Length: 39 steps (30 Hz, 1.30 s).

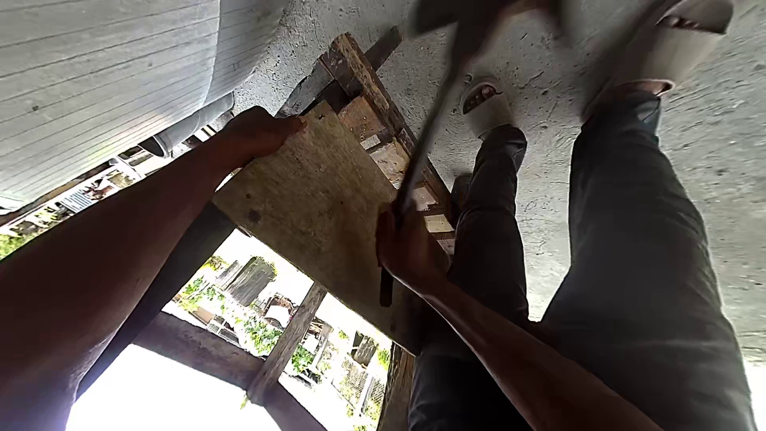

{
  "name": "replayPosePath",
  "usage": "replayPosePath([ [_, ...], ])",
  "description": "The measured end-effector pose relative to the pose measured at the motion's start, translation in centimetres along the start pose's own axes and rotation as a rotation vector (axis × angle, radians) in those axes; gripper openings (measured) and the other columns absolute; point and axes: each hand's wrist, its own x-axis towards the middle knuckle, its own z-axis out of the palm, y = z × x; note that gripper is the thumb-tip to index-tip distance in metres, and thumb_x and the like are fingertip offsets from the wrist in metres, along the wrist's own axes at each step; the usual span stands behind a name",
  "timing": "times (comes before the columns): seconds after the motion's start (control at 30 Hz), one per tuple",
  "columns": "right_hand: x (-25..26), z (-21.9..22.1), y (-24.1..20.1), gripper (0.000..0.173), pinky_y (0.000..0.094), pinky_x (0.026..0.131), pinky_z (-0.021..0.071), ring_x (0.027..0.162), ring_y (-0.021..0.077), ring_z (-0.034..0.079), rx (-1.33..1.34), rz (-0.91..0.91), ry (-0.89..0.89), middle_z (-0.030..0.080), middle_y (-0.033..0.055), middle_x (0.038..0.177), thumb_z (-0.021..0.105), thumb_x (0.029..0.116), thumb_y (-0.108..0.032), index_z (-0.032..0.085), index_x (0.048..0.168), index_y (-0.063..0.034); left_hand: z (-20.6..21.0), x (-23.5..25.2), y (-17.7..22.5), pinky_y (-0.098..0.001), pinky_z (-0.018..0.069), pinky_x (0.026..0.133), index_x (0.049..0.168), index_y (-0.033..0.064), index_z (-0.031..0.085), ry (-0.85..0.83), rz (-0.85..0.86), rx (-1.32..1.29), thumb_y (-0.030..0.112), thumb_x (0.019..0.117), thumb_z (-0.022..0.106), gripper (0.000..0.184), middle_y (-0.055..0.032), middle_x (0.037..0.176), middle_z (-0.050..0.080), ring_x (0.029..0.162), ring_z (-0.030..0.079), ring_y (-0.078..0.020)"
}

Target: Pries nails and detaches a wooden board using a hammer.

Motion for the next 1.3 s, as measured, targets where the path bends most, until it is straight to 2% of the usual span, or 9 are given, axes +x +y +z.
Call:
replayPosePath([
  [0.1,1.4,-1.3,-1.0,0.028,0.0299,0.058,0.0525,0.058,0.012,0.057,-0.226,0.217,-0.282,0.055,0.0046,0.075,0.047,0.111,-0.026,0.057,0.113,-0.0005,0.1,0.0,-0.3,-0.0676,0.0458,0.08,0.088,-0.0121,0.061,-0.007,0.03,0.036,0.062,0.1056,0.035,0.081,-0.0316,0.091,0.063,0.091,0.064,-0.0457],
  [0.33,-0.5,-2.4,-2.4,0.02,0.0294,0.042,0.0544,0.04,0.0074,0.049,0.431,-0.251,0.261,0.042,-0.0083,0.053,0.039,0.1111,-0.019,0.044,0.092,-0.014,-0.2,-0.1,0.0,-0.0663,0.0447,0.078,0.085,-0.0114,0.061,0.004,0.031,0.018,0.06,0.1062,0.037,0.078,-0.0302,0.089,0.062,0.088,0.062,-0.0442],
  [0.43,0.4,0.6,-0.3,0.023,0.0337,0.062,0.0534,0.059,0.0164,0.059,-0.084,0.111,-0.116,0.055,0.0077,0.07,0.044,0.1096,-0.016,0.053,0.112,0.0059,0.0,-0.1,-0.3,-0.0683,0.0445,0.081,0.089,-0.0133,0.061,-0.006,0.033,0.036,0.06,0.1067,0.034,0.08,-0.0331,0.093,0.062,0.093,0.063,-0.0477],
  [0.5,1.5,0.0,-1.8,0.028,0.0321,0.064,0.052,0.065,0.0142,0.059,-0.265,0.223,-0.304,0.056,0.0063,0.079,0.047,0.1109,-0.024,0.056,0.117,0.001,0.2,0.2,-0.5,-0.0694,0.0448,0.083,0.089,-0.0143,0.062,-0.004,0.047,0.058,0.061,0.1064,0.033,0.083,-0.0345,0.094,0.063,0.096,0.063,-0.0493],
  [0.73,-0.7,-2.4,-3.4,0.017,0.0277,0.042,0.0535,0.04,0.006,0.049,0.387,-0.309,0.268,0.042,-0.0091,0.054,0.042,0.1098,-0.016,0.044,0.093,-0.0136,-0.1,-0.2,-0.1,-0.0678,0.0444,0.082,0.09,-0.0133,0.061,0.013,-0.002,-0.007,0.061,0.106,0.038,0.08,-0.0334,0.095,0.062,0.095,0.062,-0.0472],
  [0.8,-0.3,-0.3,-1.8,0.017,0.0284,0.045,0.0535,0.042,0.0086,0.051,0.258,-0.18,0.187,0.043,-0.0039,0.053,0.04,0.1094,-0.015,0.045,0.095,-0.0057,-0.2,-0.4,0.1,-0.0688,0.0442,0.086,0.093,-0.0143,0.062,0.021,-0.011,-0.022,0.059,0.1065,0.039,0.078,-0.0347,0.1,0.062,0.1,0.062,-0.0481],
  [0.9,0.8,0.9,-0.9,0.028,0.0332,0.067,0.0534,0.066,0.0156,0.061,-0.23,0.221,-0.24,0.058,0.0077,0.081,0.044,0.1111,-0.021,0.054,0.121,0.0026,0.2,-0.1,-0.3,-0.0699,0.0436,0.088,0.096,-0.0149,0.063,0.012,0.002,-0.025,0.06,0.1064,0.038,0.079,-0.0356,0.102,0.063,0.103,0.062,-0.0498],
  [1.13,0.0,-1.2,-2.3,0.017,0.0276,0.042,0.0519,0.04,0.0084,0.05,0.255,-0.11,0.218,0.044,-0.0045,0.053,0.042,0.1106,-0.018,0.046,0.097,-0.0074,-0.4,-0.4,0.5,-0.0689,0.0437,0.086,0.095,-0.0151,0.061,0.033,-0.044,-0.02,0.06,0.1062,0.039,0.079,-0.0355,0.102,0.062,0.102,0.061,-0.0492],
  [1.3,0.5,1.6,0.1,0.028,0.0334,0.068,0.0526,0.067,0.0156,0.06,-0.211,0.212,-0.216,0.057,0.0074,0.081,0.044,0.1108,-0.021,0.053,0.121,0.0034,0.1,-0.3,0.0,-0.0686,0.0441,0.086,0.094,-0.0153,0.061,0.022,-0.024,-0.012,0.059,0.1069,0.037,0.079,-0.0357,0.101,0.062,0.102,0.062,-0.0494],
])
